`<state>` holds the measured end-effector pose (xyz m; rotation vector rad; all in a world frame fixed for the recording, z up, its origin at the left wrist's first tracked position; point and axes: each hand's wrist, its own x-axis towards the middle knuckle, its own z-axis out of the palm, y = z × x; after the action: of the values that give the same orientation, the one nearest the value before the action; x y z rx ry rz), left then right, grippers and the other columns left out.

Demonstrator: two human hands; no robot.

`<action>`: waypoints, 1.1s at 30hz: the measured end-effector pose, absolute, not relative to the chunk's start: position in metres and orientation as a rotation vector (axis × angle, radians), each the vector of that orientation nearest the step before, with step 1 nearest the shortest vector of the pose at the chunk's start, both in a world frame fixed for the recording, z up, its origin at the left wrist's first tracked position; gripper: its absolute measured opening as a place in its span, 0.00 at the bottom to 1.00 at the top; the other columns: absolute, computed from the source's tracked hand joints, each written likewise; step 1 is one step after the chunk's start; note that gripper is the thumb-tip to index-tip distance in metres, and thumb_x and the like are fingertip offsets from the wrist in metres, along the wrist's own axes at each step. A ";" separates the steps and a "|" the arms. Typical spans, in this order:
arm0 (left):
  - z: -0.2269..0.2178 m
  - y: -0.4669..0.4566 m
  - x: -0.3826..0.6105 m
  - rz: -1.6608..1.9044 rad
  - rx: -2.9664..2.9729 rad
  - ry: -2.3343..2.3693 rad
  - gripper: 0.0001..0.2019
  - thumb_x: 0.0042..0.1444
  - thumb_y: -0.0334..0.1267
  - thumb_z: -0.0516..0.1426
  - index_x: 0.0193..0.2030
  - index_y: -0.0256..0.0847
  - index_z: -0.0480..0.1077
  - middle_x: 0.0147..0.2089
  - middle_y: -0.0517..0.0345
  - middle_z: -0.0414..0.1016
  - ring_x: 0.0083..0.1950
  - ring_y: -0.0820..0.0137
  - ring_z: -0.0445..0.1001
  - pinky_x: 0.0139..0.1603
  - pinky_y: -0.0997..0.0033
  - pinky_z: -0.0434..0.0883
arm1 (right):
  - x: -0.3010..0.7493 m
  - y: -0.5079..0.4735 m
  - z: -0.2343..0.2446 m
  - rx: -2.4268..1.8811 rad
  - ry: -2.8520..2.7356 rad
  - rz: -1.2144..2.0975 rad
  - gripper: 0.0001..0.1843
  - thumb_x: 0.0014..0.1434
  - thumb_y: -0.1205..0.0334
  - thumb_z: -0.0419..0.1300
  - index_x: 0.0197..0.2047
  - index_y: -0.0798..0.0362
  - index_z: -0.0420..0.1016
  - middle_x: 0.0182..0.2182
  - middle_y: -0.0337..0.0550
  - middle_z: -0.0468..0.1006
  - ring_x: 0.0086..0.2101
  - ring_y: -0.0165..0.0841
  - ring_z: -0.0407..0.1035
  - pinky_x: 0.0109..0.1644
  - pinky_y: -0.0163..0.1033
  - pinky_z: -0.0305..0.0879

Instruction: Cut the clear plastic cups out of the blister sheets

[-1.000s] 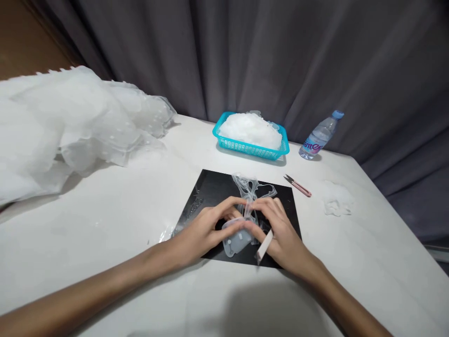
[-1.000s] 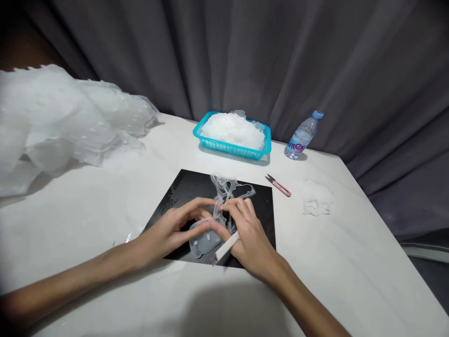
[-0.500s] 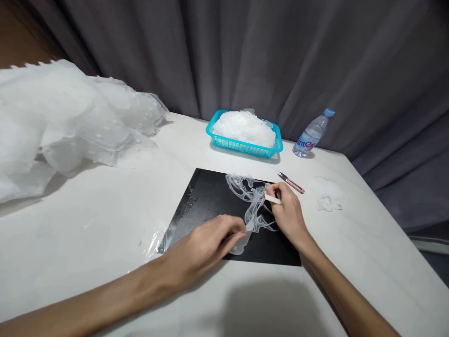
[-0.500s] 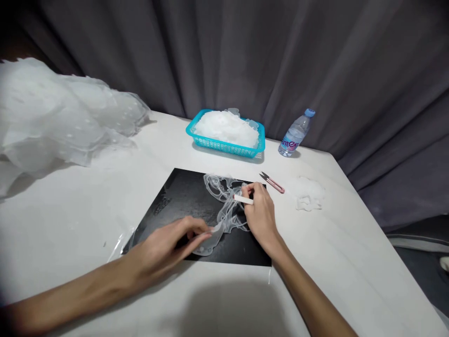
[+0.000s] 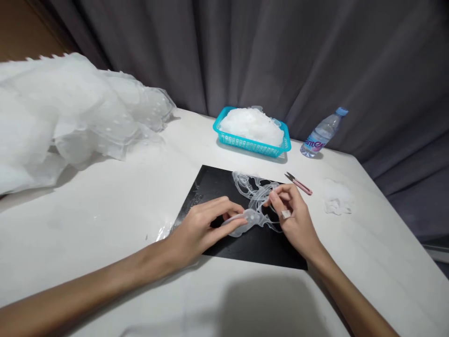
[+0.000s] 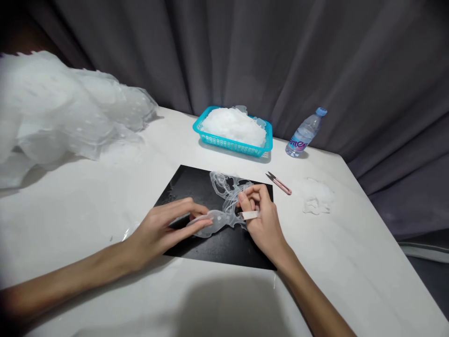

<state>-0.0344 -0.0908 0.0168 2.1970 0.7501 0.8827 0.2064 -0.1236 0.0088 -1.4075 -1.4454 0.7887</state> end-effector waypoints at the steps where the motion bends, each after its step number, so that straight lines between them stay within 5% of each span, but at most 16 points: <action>1: 0.017 -0.091 -0.034 0.888 2.205 0.747 0.03 0.69 0.34 0.62 0.48 0.43 0.75 0.39 0.63 0.77 0.38 0.75 0.74 0.42 0.78 0.68 | 0.205 -0.125 0.009 -1.405 -1.442 0.804 0.12 0.72 0.49 0.58 0.44 0.48 0.64 0.33 0.39 0.79 0.36 0.34 0.74 0.40 0.39 0.66; 5: 0.020 -0.092 -0.034 0.889 2.193 0.759 0.02 0.69 0.34 0.62 0.46 0.41 0.76 0.36 0.63 0.75 0.36 0.75 0.73 0.39 0.77 0.67 | 0.204 -0.129 0.010 -1.382 -1.500 0.915 0.13 0.71 0.48 0.59 0.44 0.47 0.63 0.34 0.40 0.80 0.34 0.35 0.73 0.40 0.40 0.66; 11: 0.019 -0.087 -0.032 0.784 2.023 0.850 0.05 0.70 0.41 0.61 0.45 0.45 0.76 0.40 0.64 0.80 0.40 0.73 0.76 0.42 0.75 0.70 | 0.201 -0.131 0.009 -1.352 -1.688 0.986 0.22 0.67 0.51 0.65 0.61 0.46 0.68 0.38 0.38 0.81 0.34 0.34 0.67 0.42 0.40 0.63; 15: 0.011 -0.080 -0.031 0.706 1.957 0.903 0.10 0.71 0.47 0.59 0.53 0.48 0.72 0.46 0.64 0.81 0.46 0.70 0.78 0.49 0.70 0.73 | 0.205 -0.131 0.016 -1.325 -1.877 0.857 0.09 0.70 0.54 0.63 0.48 0.47 0.79 0.34 0.39 0.76 0.38 0.35 0.68 0.43 0.40 0.62; 22: 0.004 -0.064 -0.041 0.752 2.036 1.030 0.13 0.72 0.51 0.56 0.54 0.48 0.69 0.52 0.58 0.77 0.52 0.65 0.76 0.55 0.61 0.73 | 0.253 -0.111 0.028 -1.492 -1.767 0.405 0.09 0.70 0.54 0.61 0.39 0.50 0.76 0.34 0.40 0.73 0.36 0.35 0.69 0.42 0.40 0.63; 28: 0.004 -0.060 -0.043 0.704 2.123 1.028 0.13 0.72 0.51 0.54 0.53 0.47 0.69 0.50 0.58 0.77 0.50 0.64 0.77 0.53 0.61 0.74 | 0.247 -0.095 -0.007 -1.563 -1.962 0.366 0.17 0.69 0.55 0.62 0.59 0.45 0.73 0.56 0.48 0.75 0.56 0.44 0.71 0.55 0.45 0.69; 33: 0.005 -0.061 -0.048 0.700 2.249 0.997 0.11 0.73 0.49 0.53 0.55 0.48 0.68 0.52 0.56 0.77 0.53 0.62 0.77 0.55 0.59 0.74 | 0.244 -0.091 0.001 -1.429 -2.067 0.220 0.18 0.70 0.67 0.54 0.59 0.45 0.75 0.50 0.44 0.79 0.51 0.40 0.75 0.51 0.41 0.71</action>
<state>-0.0476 -0.0608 0.0047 2.2495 0.9970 0.7004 0.2437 -0.0914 0.0009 -1.4288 -2.0674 0.2198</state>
